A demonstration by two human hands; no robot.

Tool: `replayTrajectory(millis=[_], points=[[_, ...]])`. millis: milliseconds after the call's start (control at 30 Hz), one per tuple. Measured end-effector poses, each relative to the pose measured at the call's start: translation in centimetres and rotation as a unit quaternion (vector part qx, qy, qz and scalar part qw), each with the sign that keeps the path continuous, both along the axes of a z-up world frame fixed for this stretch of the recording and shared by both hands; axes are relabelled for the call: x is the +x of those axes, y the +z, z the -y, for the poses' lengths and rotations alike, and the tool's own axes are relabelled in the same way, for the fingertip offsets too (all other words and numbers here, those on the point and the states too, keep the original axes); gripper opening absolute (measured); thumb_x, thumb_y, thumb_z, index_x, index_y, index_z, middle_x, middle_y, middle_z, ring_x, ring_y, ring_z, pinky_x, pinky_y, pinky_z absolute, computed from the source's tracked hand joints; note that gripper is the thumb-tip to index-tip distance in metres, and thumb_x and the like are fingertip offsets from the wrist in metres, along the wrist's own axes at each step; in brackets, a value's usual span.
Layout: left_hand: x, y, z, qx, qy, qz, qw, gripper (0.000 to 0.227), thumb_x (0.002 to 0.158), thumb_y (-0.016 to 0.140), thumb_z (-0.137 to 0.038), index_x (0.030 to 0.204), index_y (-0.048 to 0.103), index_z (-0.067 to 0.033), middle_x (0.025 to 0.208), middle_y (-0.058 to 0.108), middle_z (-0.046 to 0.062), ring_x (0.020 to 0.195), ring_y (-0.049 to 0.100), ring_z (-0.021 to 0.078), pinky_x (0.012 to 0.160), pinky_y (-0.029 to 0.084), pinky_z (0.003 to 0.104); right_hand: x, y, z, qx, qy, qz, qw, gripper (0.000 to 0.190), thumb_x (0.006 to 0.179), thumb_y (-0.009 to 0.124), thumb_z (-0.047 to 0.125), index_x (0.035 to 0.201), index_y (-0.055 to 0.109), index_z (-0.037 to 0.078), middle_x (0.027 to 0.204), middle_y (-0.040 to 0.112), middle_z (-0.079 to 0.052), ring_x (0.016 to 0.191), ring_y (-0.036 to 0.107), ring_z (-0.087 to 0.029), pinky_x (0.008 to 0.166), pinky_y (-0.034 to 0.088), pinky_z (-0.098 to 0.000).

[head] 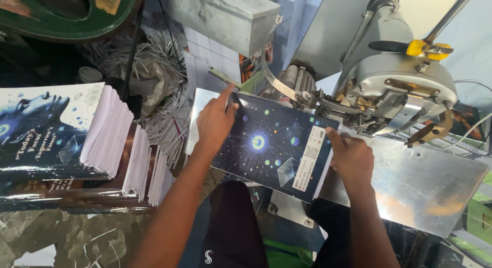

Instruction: The person repeatedly picks up a book from a stack, places it into a binding machine, operates the machine to secure the cover, and then removes the finished book. This process is repeated for multiple books in a continuous workflow.

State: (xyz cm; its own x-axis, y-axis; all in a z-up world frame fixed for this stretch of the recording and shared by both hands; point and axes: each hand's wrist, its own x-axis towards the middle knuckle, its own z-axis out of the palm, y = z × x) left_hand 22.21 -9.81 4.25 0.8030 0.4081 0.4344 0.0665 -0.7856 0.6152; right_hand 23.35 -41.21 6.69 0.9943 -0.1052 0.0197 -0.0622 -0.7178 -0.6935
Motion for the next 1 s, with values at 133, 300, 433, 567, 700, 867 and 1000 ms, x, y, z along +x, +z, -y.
replayTrajectory(millis=[133,300,433,567,700,867,1000], points=[[0.0,0.1,1.0,0.012,-0.012,-0.006,1.000,0.045,0.091,0.071,-0.027,0.136,0.065,-0.0275,0.099,0.071,0.016,0.090,0.070,0.0403,0.078,0.054,0.052,0.1,-0.1,0.8,-0.001,-0.015,-0.010,1.000,0.054,0.094,0.060,0.060,0.086,0.077,0.010,0.054,0.066,-0.010,0.052,0.069,-0.023,0.061,0.054,-0.0351],[0.2,0.3,2.4,-0.006,-0.023,-0.023,0.999,0.043,0.093,0.069,-0.027,0.135,0.065,-0.0259,0.101,0.071,0.016,0.091,0.071,0.0386,0.079,0.055,0.050,0.1,-0.5,2.2,-0.022,-0.026,0.012,0.999,0.058,0.096,0.060,0.061,0.080,0.076,0.008,0.057,0.067,-0.011,0.058,0.071,-0.026,0.067,0.053,-0.0379],[0.4,0.2,3.7,-0.006,-0.033,-0.015,0.999,0.044,0.092,0.069,-0.026,0.135,0.064,-0.0240,0.103,0.071,0.016,0.093,0.071,0.0384,0.080,0.056,0.049,0.1,-0.8,3.5,-0.036,-0.047,0.031,0.998,0.058,0.097,0.061,0.061,0.079,0.076,0.007,0.058,0.067,-0.010,0.063,0.071,-0.028,0.069,0.053,-0.0400],[0.6,-0.1,4.5,-0.003,-0.034,-0.003,0.999,0.044,0.091,0.070,-0.025,0.135,0.065,-0.0238,0.107,0.072,0.015,0.097,0.071,0.0372,0.081,0.055,0.049,0.7,-1.5,4.5,-0.050,-0.057,0.035,0.996,0.052,0.095,0.062,0.061,0.084,0.077,0.013,0.058,0.067,-0.012,0.065,0.070,-0.032,0.069,0.053,-0.0421],[0.6,-0.1,5.0,-0.024,-0.050,0.006,0.998,0.044,0.091,0.069,-0.024,0.134,0.065,-0.0241,0.109,0.073,0.013,0.099,0.071,0.0352,0.082,0.056,0.047,1.0,-2.5,5.5,-0.064,-0.056,0.091,0.992,0.056,0.097,0.065,0.060,0.083,0.075,0.007,0.067,0.067,-0.015,0.067,0.067,-0.037,0.069,0.051,-0.0447],[0.7,0.0,6.6,-0.030,-0.060,0.005,0.998,0.045,0.091,0.070,-0.024,0.135,0.064,-0.0260,0.108,0.072,0.013,0.096,0.071,0.0355,0.081,0.056,0.047,0.8,-3.6,7.4,-0.082,-0.061,0.119,0.988,0.059,0.100,0.064,0.062,0.084,0.075,0.006,0.070,0.067,-0.016,0.069,0.066,-0.040,0.070,0.052,-0.0462],[0.9,0.0,7.7,-0.032,-0.055,-0.019,0.998,0.047,0.091,0.070,-0.024,0.137,0.062,-0.0258,0.104,0.071,0.014,0.094,0.070,0.0373,0.080,0.055,0.049,0.8,-3.5,8.3,-0.146,-0.081,0.146,0.975,0.049,0.097,0.069,0.062,0.092,0.079,0.014,0.066,0.068,-0.014,0.069,0.067,-0.039,0.066,0.051,-0.0471]])
